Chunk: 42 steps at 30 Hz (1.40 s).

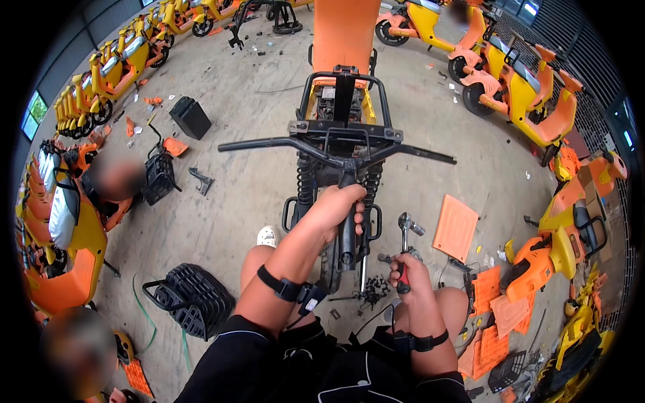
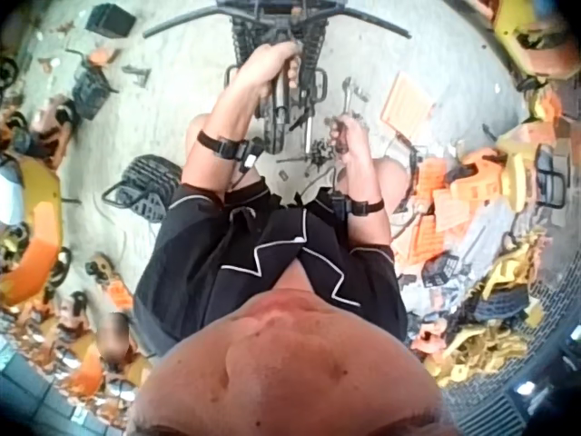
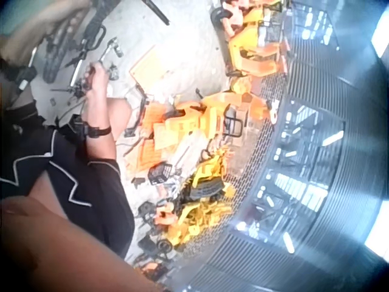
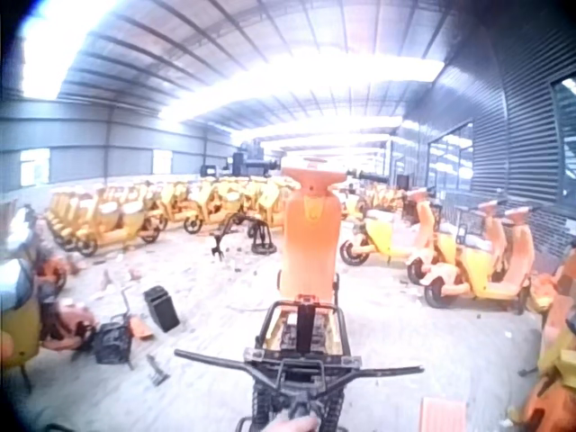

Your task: The person sits on the floor and assembles the handlebar of an orange electric scooter. They use a wrench to tighten bolts and a power drill to secure the handlebar to the stem.

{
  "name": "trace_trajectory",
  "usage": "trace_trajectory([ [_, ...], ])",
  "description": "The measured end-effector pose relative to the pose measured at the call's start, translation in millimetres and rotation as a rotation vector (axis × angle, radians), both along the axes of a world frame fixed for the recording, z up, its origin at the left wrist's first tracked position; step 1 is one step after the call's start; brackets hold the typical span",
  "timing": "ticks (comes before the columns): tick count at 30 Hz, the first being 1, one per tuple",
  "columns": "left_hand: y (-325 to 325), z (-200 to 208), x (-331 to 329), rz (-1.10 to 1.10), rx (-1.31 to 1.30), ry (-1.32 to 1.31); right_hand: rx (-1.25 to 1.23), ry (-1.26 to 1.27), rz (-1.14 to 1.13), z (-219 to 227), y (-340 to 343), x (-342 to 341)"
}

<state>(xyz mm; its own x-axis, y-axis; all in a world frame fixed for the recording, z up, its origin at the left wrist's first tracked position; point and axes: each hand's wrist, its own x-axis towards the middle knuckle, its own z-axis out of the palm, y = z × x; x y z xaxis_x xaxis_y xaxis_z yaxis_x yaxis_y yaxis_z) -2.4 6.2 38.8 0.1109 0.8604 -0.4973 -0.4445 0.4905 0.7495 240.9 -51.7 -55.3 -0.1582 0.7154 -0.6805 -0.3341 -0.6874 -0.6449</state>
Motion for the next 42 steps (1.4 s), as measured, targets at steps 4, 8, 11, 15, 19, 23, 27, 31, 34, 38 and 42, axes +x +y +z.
trace_trajectory([
  [4,1,7,-1,0.019,-0.025,-0.053,-0.013,0.001,0.017,-4,-3,-1],
  [8,5,-6,-2,-0.008,0.049,-0.024,-0.027,0.003,0.031,-2,-5,-3],
  [11,4,-8,-6,-0.016,0.017,-0.148,-0.002,0.000,0.029,0,-6,-4],
  [15,3,-20,-6,-0.017,0.069,-0.187,0.081,0.007,0.042,1,-7,-8],
  [19,0,-22,-8,-0.037,0.112,-0.137,0.251,-0.056,0.072,12,-11,-26],
  [23,5,-35,-22,-0.155,0.159,0.040,0.315,-0.124,0.151,11,-7,-38],
  [27,7,-31,-31,-0.212,0.191,0.100,0.292,-0.187,0.222,1,-7,-49],
  [31,6,-47,-23,-0.147,0.209,-0.036,0.286,-0.234,0.205,9,-3,-64],
  [34,-16,-39,-3,0.001,0.130,-0.381,0.399,-0.352,0.112,-1,0,-62],
  [38,-41,-31,4,-0.059,0.032,-0.652,0.662,-0.625,-0.018,24,-1,-49],
  [42,-37,-21,1,-0.105,-0.028,-0.567,0.839,-0.933,0.113,75,18,-17],
])
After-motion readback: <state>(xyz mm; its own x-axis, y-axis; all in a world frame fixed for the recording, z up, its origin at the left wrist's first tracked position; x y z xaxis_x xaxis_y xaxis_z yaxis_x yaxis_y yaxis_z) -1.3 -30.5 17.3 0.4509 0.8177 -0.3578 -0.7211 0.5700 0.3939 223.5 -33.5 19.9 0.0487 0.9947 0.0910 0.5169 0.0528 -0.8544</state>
